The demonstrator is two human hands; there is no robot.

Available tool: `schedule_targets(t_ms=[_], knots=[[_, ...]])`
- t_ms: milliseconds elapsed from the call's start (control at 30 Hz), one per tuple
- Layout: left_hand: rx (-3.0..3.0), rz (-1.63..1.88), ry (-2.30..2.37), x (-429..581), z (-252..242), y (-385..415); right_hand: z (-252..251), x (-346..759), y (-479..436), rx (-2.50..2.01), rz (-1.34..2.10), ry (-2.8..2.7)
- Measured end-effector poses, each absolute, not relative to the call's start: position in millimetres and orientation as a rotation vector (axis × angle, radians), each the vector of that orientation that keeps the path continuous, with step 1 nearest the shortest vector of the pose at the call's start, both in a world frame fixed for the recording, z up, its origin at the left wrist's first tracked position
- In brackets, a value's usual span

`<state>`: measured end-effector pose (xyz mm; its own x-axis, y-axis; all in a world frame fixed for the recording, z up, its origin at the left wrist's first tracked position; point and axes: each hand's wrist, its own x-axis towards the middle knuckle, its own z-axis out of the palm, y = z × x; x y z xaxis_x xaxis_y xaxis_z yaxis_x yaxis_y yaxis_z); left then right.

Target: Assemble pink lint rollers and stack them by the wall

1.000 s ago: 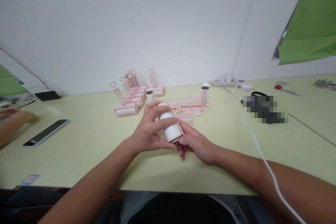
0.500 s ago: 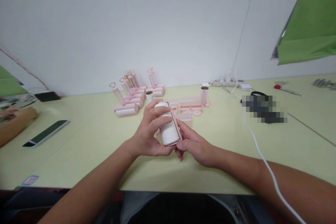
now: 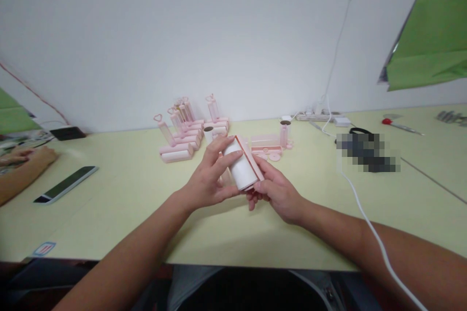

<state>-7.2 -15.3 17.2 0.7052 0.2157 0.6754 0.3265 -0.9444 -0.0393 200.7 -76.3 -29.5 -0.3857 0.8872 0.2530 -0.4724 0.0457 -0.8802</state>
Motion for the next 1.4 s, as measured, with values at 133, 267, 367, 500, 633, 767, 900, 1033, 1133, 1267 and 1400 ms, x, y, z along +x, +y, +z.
schedule_targets(t_ms=[133,267,367,500,633,767,900,1033,1133,1267,1400], knots=[[-2.751,-1.047,-0.464,-4,15,-17,-24,199,-75,-0.513,1.592,-1.223],[-2.755,-1.114,-0.436,-5,18,-19,-20,199,-73,-0.609,1.449,-1.213],[-2.687,-1.269,-0.540,-12,21,-15,-20,201,-69,-0.682,1.290,-1.185],[-2.660,-1.332,-0.917,-23,22,-2,-23,204,-63,-0.785,1.155,-1.174],[-2.812,-1.036,-1.346,-28,19,7,-24,205,-61,-0.811,1.017,-1.219],[-2.977,-0.738,-1.496,-27,17,9,-25,207,-60,-0.796,0.961,-1.260],[-3.105,-0.654,-1.470,-27,16,9,-27,207,-59,-0.805,0.945,-1.260],[-3.177,-0.807,-1.349,-25,18,6,-27,208,-57,-0.794,0.947,-1.258],[-3.213,-0.961,-1.218,-22,21,2,-27,208,-57,-0.799,0.934,-1.262],[-3.185,-1.118,-1.157,-20,22,-3,-27,210,-57,-0.826,0.904,-1.259],[-3.173,-1.134,-1.094,-18,22,-7,-26,212,-58,-0.864,0.853,-1.266]])
